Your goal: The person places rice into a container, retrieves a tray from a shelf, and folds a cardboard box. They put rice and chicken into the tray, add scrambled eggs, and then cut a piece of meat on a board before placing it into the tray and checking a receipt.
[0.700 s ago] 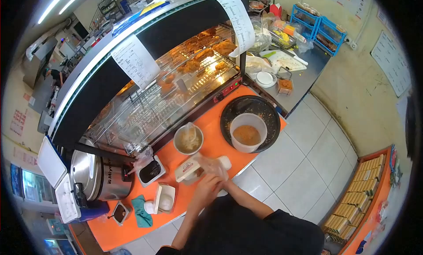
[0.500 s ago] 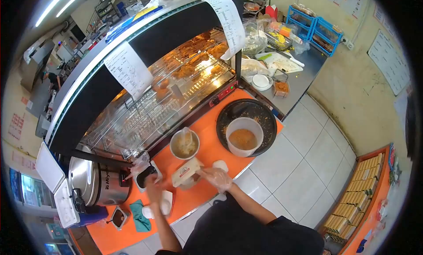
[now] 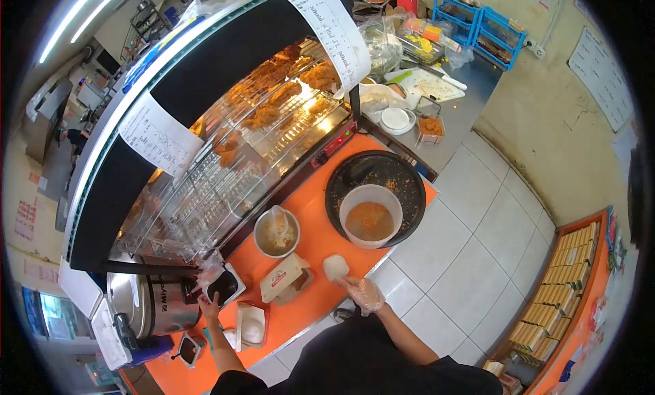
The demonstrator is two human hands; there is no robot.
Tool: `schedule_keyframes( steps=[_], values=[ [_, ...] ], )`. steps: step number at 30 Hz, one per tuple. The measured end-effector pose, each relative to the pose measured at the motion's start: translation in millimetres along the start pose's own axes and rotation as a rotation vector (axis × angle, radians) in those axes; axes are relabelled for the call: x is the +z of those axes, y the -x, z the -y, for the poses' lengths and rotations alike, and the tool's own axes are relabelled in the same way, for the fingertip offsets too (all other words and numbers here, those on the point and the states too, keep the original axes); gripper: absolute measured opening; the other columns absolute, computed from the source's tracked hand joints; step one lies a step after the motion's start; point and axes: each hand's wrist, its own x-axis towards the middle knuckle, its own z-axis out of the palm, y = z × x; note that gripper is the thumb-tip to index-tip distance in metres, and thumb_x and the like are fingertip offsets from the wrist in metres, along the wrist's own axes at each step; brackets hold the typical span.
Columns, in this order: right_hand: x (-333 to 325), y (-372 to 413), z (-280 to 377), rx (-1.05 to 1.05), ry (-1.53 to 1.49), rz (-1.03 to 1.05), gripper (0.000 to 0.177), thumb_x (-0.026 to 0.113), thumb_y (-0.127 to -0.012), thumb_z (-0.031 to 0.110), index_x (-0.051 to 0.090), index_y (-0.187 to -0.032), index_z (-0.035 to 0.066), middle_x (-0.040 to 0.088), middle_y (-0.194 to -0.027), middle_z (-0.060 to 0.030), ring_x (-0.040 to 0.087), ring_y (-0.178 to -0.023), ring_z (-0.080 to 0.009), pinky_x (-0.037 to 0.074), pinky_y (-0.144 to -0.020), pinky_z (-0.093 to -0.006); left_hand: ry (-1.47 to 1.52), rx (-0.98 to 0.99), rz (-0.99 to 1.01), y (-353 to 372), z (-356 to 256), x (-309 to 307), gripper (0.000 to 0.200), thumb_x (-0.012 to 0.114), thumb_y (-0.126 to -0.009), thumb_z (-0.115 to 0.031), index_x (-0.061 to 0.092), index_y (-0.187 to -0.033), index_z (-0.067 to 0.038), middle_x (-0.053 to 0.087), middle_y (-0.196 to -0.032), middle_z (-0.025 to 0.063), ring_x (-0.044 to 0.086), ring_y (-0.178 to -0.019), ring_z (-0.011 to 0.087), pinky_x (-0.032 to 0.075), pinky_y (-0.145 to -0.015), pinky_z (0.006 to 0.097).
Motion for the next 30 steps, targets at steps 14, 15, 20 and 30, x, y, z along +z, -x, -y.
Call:
schedule_keyframes(
  steps=[14,15,20,30],
  values=[
    [-19.8,-16.1,-0.6,0.012,-0.038,0.055,0.042,0.052,-0.101,0.034,0.067,-0.118,-0.001,0.071,-0.109,-0.014,0.065,-0.101,-0.0197,0.047,-0.093,-0.0331,0.044,0.081,-0.087,9.0,-32.4,1.1,0.052,0.072,-0.085,-0.016,0.048,-0.129,0.0,0.063,-0.116,0.0168,0.062,-0.103,0.0246,0.05,-0.091,0.0375],
    [-18.0,-17.7,5.6,0.03,-0.034,0.067,0.041,0.054,-0.101,0.034,0.068,-0.118,-0.001,0.071,-0.109,-0.0134,0.065,-0.1,-0.0192,0.047,-0.093,-0.0327,0.053,0.045,-0.081,16.4,-41.5,0.0,0.052,0.071,-0.086,-0.016,0.048,-0.129,0.0,0.063,-0.115,0.0167,0.062,-0.103,0.0241,0.05,-0.091,0.0374],
    [7.5,-17.3,28.4,0.003,0.022,0.105,0.044,0.054,-0.101,0.038,0.068,-0.118,0.0,0.072,-0.105,-0.0126,0.066,-0.098,-0.0186,0.047,-0.09,-0.0307,0.162,0.07,-0.21,36.1,-41.3,-36.4,0.048,0.068,-0.089,-0.016,0.047,-0.129,0.0,0.063,-0.113,0.0154,0.062,-0.103,0.0233,0.051,-0.088,0.0366],
    [81.4,-31.4,25.1,0.084,0.64,0.446,0.051,0.052,-0.098,0.046,0.067,-0.117,0.002,0.072,-0.105,-0.0165,0.07,-0.094,-0.0237,0.051,-0.084,-0.0342,0.361,0.118,0.118,238.4,-126.0,101.6,0.055,0.071,-0.087,-0.02,0.045,-0.132,-0.002,0.066,-0.1,0.0129,0.066,-0.094,0.0268,0.054,-0.081,0.0394]
  ],
)
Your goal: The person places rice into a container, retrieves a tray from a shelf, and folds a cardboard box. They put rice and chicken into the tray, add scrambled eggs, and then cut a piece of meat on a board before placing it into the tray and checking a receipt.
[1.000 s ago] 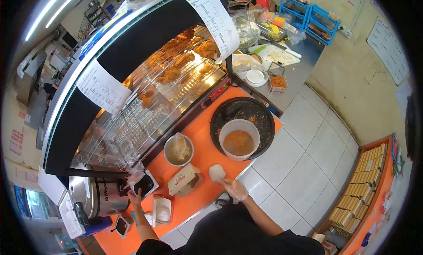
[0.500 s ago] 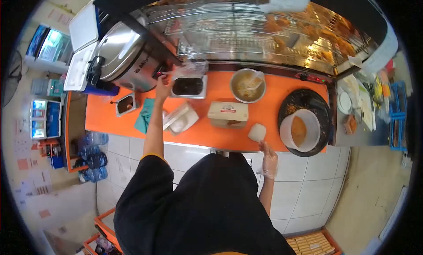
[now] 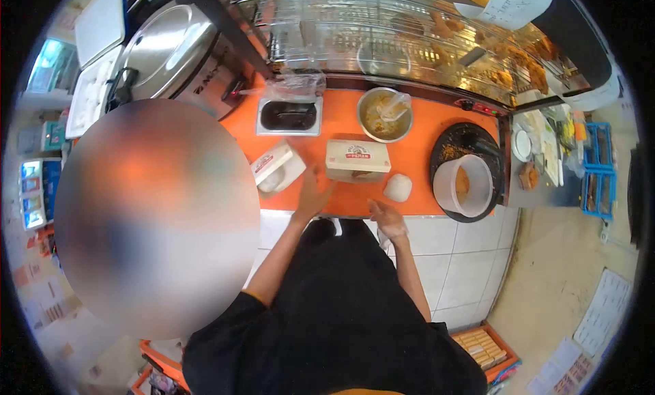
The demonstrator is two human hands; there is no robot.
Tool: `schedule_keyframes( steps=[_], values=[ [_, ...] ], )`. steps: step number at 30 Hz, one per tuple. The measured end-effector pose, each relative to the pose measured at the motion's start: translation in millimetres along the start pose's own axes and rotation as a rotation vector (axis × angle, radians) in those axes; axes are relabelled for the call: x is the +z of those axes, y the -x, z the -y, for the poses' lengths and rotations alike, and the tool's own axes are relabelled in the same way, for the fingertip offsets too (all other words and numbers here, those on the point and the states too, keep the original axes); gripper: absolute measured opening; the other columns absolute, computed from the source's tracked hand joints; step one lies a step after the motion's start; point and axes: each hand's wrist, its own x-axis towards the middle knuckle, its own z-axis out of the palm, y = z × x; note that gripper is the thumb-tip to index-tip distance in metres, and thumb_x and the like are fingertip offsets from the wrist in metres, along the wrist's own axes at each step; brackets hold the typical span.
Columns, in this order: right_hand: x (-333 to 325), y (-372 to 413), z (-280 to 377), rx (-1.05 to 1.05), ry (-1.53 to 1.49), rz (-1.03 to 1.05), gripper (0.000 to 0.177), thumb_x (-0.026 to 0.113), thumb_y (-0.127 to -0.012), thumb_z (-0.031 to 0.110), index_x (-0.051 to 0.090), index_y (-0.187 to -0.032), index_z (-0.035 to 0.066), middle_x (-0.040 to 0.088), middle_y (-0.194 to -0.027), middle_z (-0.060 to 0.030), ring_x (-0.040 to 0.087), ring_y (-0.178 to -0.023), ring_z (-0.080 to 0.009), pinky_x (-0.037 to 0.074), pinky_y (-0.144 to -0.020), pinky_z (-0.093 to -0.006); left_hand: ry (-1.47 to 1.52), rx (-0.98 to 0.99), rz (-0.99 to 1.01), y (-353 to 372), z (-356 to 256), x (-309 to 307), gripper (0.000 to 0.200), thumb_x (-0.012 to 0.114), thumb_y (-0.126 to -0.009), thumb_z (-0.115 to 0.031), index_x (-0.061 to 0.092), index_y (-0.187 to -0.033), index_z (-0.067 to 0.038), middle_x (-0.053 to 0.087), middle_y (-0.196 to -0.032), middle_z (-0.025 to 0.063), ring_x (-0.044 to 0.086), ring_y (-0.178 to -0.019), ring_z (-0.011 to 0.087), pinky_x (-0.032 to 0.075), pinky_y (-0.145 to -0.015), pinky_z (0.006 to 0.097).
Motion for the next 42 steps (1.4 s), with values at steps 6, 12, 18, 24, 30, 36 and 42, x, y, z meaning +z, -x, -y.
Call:
schedule_keyframes(
  steps=[6,12,18,24,30,36,42],
  values=[
    [55.2,13.7,-71.2,-0.404,0.137,-0.084,0.049,0.046,-0.1,0.044,0.064,-0.126,0.007,0.07,-0.114,-0.0144,0.07,-0.093,-0.025,0.051,-0.088,-0.0367,0.113,0.131,0.03,-64.4,89.8,47.6,0.057,0.066,-0.09,-0.037,0.055,-0.127,0.003,0.069,-0.111,0.0214,0.068,-0.099,0.0317,0.053,-0.086,0.0424],
    [-0.4,79.5,-58.8,0.047,-0.127,0.053,0.053,0.045,-0.097,0.055,0.064,-0.127,0.016,0.069,-0.112,-0.0161,0.066,-0.105,-0.03,0.05,-0.092,-0.0392,-0.026,0.2,-0.046,-36.4,53.5,15.6,0.04,0.073,-0.076,-0.016,0.064,-0.112,0.001,0.07,-0.099,0.0185,0.067,-0.093,0.0338,0.052,-0.08,0.0422],
    [-57.3,150.6,-147.2,0.054,-0.302,-0.176,0.057,0.045,-0.099,0.054,0.062,-0.128,0.008,0.069,-0.108,-0.0184,0.066,-0.1,-0.0329,0.05,-0.09,-0.0379,-0.179,0.169,-0.212,20.6,-62.4,-5.0,0.032,0.057,-0.085,-0.006,0.063,-0.112,0.01,0.068,-0.104,0.0232,0.065,-0.098,0.0311,0.049,-0.086,0.0433],
    [-165.6,221.6,-299.4,-0.1,-0.3,-0.374,0.05,0.048,-0.1,0.048,0.065,-0.124,0.008,0.069,-0.116,-0.0158,0.064,-0.109,-0.0305,0.048,-0.096,-0.0379,-0.323,0.273,-0.089,26.6,-256.3,102.4,0.026,0.053,-0.091,-0.007,0.061,-0.111,0.009,0.066,-0.099,0.0207,0.063,-0.094,0.0292,0.049,-0.082,0.0421],
    [-490.5,207.0,-357.6,-0.358,0.035,-1.013,0.048,0.049,-0.099,0.043,0.066,-0.121,0.003,0.068,-0.116,-0.0189,0.065,-0.104,-0.0337,0.049,-0.091,-0.0398,-0.126,0.166,0.14,37.5,-370.6,330.3,0.028,0.057,-0.089,-0.01,0.059,-0.113,0.005,0.067,-0.105,0.018,0.063,-0.101,0.0297,0.049,-0.087,0.0415],
    [-766.4,-11.1,-318.4,-1.017,-0.649,-0.598,0.033,0.052,-0.1,0.03,0.071,-0.103,0.003,0.072,-0.103,-0.0112,0.067,-0.095,-0.0269,0.053,-0.081,-0.0352,-0.084,0.332,0.236,48.5,-357.4,548.0,0.029,0.07,-0.076,-0.009,0.066,-0.102,0.002,0.069,-0.093,0.0181,0.067,-0.086,0.0332,0.05,-0.078,0.0424],
    [-913.9,-227.0,-290.2,-1.043,0.714,-0.798,0.025,0.058,-0.093,0.02,0.07,-0.113,0.009,0.067,-0.111,-0.0111,0.066,-0.099,-0.0269,0.054,-0.086,-0.0374,0.206,0.002,0.295,29.7,-431.8,742.6,0.042,0.071,-0.082,-0.02,0.064,-0.119,0.0,0.07,-0.11,0.0189,0.068,-0.101,0.0259,0.051,-0.087,0.0356]
  ],
)
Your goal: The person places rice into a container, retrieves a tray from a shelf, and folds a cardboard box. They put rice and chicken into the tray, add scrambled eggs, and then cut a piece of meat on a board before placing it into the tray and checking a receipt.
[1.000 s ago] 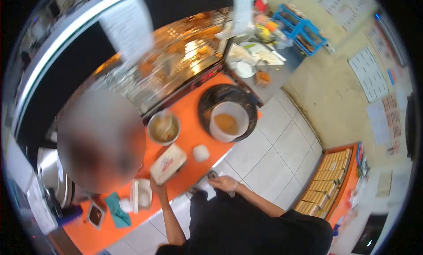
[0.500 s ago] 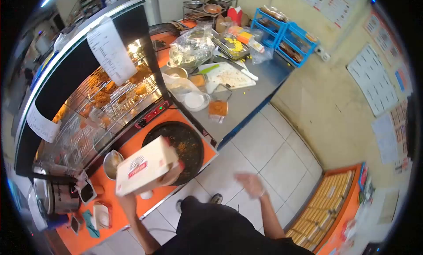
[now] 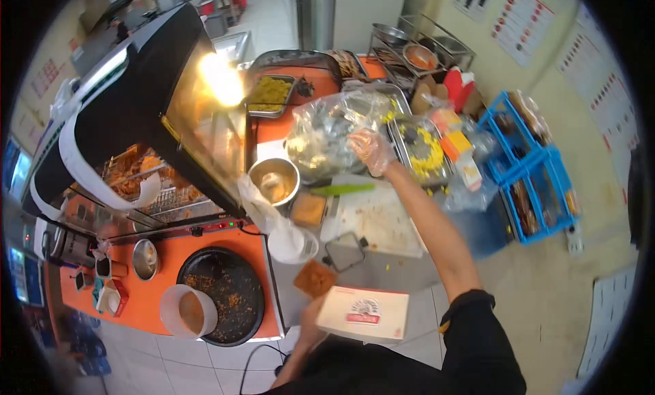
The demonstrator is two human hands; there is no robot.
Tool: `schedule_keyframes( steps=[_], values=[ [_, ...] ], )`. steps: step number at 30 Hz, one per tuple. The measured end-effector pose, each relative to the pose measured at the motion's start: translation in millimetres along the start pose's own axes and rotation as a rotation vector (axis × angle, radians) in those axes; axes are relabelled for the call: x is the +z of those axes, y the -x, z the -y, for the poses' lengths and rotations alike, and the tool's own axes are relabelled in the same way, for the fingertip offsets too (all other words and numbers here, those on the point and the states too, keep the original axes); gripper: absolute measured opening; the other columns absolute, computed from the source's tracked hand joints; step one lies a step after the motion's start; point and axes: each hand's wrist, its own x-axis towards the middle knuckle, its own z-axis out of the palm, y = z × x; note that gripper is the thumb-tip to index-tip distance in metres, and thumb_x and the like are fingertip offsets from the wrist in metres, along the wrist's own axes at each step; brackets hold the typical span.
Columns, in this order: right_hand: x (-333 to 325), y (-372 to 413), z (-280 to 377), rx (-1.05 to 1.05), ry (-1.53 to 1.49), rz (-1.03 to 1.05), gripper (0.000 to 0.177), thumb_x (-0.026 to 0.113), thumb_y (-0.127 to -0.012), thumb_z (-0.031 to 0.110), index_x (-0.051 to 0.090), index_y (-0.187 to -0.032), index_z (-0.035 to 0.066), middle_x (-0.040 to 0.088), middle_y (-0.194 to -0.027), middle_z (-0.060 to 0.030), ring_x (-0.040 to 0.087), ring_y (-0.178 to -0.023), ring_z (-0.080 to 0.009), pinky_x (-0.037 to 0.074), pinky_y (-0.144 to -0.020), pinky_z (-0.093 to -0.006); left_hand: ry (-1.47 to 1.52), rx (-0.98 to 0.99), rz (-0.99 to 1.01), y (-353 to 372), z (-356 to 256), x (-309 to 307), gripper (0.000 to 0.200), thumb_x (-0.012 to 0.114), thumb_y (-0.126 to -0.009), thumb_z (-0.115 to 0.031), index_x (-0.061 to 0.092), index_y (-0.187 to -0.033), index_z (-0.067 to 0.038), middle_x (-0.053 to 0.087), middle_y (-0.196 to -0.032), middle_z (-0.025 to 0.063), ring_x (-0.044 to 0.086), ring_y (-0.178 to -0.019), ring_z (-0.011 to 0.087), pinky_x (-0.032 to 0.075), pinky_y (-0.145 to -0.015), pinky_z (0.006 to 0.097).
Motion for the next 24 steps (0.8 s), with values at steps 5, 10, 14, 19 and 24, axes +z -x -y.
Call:
schedule_keyframes(
  steps=[5,10,14,19,24],
  values=[
    [109.2,-58.4,-95.7,0.109,0.156,0.493,0.035,0.058,-0.09,0.029,0.066,-0.121,0.014,0.068,-0.112,-0.0114,0.064,-0.104,-0.0337,0.052,-0.091,-0.0426,-0.049,-0.257,-0.052,-31.8,-20.5,87.7,0.047,0.069,-0.084,-0.018,0.061,-0.128,-0.004,0.067,-0.114,0.0201,0.066,-0.107,0.0335,0.05,-0.092,0.0356],
    [165.3,-65.8,-128.5,-0.064,0.005,0.799,0.041,0.067,-0.082,0.044,0.069,-0.107,0.011,0.07,-0.104,-0.0136,0.066,-0.097,-0.0323,0.052,-0.087,-0.042,-0.009,-0.358,-0.205,-41.3,-31.4,145.1,0.043,0.067,-0.086,-0.014,0.061,-0.127,-0.003,0.068,-0.114,0.0195,0.066,-0.108,0.0303,0.049,-0.092,0.0354],
    [223.2,-59.9,-176.7,-0.087,-0.427,0.238,0.037,0.068,-0.084,0.036,0.066,-0.108,0.008,0.07,-0.098,-0.0136,0.067,-0.086,-0.032,0.053,-0.08,-0.0412,0.019,-0.438,-0.321,-53.9,-68.5,180.5,0.035,0.066,-0.088,-0.013,0.064,-0.121,-0.002,0.069,-0.113,0.0201,0.067,-0.107,0.0273,0.05,-0.091,0.0347],
    [38.4,-60.3,-114.9,0.188,-0.966,-0.334,0.028,0.068,-0.084,0.011,0.06,-0.111,0.005,0.068,-0.094,-0.0075,0.066,-0.086,-0.0191,0.054,-0.072,-0.0326,-0.088,-0.41,-0.406,-63.2,-64.6,255.1,0.036,0.061,-0.091,-0.014,0.064,-0.126,-0.005,0.068,-0.117,0.0191,0.065,-0.11,0.0292,0.048,-0.094,0.0353],
    [-162.4,143.2,-156.6,0.188,-1.92,0.196,0.026,0.069,-0.085,0.008,0.06,-0.109,0.004,0.066,-0.093,-0.0055,0.065,-0.079,-0.016,0.052,-0.069,-0.0309,-0.182,-0.266,-0.284,-126.8,-48.0,379.6,0.059,0.061,-0.092,-0.013,0.041,-0.147,-0.006,0.068,-0.11,0.0166,0.066,-0.101,0.0265,0.049,-0.087,0.0363]
  ],
)
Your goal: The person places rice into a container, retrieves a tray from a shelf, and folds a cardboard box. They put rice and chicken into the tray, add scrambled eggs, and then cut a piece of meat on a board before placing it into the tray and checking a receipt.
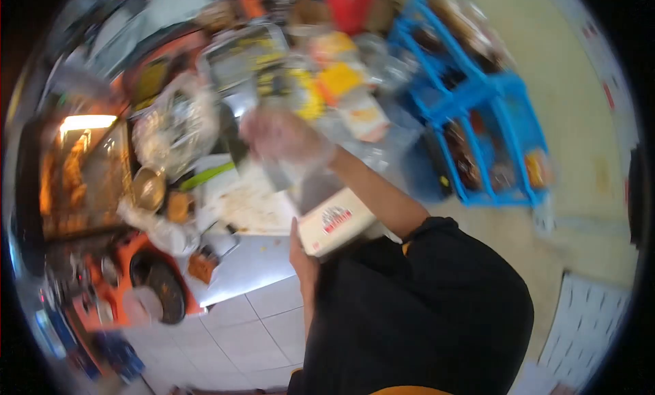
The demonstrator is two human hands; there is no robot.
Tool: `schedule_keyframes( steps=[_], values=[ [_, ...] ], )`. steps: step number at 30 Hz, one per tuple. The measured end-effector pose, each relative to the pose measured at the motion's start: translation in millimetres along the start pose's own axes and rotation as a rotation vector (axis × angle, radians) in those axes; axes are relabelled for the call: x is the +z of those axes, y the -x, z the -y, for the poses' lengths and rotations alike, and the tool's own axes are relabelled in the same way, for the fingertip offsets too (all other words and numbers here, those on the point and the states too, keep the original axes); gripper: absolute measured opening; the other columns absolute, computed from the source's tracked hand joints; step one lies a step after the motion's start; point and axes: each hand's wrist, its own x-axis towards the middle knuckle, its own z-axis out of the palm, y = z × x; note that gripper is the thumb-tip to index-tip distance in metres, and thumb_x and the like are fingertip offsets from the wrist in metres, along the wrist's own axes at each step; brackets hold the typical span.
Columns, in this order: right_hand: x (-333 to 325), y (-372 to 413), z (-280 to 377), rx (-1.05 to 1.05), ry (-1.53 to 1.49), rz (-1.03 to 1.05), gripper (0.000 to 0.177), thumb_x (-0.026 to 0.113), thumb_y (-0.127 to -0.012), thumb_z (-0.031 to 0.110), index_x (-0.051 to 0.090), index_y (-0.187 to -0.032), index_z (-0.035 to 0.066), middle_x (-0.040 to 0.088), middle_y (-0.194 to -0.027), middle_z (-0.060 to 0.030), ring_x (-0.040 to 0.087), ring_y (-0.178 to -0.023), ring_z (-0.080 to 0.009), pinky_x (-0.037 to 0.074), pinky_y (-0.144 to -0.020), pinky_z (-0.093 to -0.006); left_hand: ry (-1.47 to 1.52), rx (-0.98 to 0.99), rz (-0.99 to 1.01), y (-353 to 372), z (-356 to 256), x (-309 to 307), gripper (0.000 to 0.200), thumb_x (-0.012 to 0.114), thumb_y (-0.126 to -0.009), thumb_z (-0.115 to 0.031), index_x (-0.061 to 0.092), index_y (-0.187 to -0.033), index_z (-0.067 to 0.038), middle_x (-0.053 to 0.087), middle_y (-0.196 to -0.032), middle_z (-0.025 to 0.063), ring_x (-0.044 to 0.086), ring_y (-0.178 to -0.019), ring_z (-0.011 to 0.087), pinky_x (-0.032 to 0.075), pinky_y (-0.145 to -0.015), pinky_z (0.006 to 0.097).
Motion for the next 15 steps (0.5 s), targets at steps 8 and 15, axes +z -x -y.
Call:
schedule_keyframes(
  steps=[8,15],
  values=[
    [-32.2,312.8,13.6,0.639,1.224,-0.091,0.028,0.065,-0.081,0.012,0.069,-0.109,0.016,0.068,-0.108,-0.0063,0.064,-0.098,-0.025,0.052,-0.086,-0.0384,0.029,0.122,0.221,-54.4,18.1,109.8,0.043,0.049,-0.095,-0.026,0.05,-0.131,-0.003,0.061,-0.117,0.0171,0.062,-0.103,0.0276,0.053,-0.087,0.0388],
    [-47.4,330.0,14.9,0.106,1.109,-0.481,0.042,0.064,-0.09,0.043,0.066,-0.121,0.014,0.064,-0.124,-0.015,0.061,-0.11,-0.0342,0.046,-0.098,-0.0428,0.17,-0.329,0.519,-68.6,-25.2,103.5,0.052,0.04,-0.098,-0.043,0.043,-0.136,-0.008,0.048,-0.13,0.016,0.054,-0.109,0.0304,0.057,-0.079,0.0489]
  ],
)
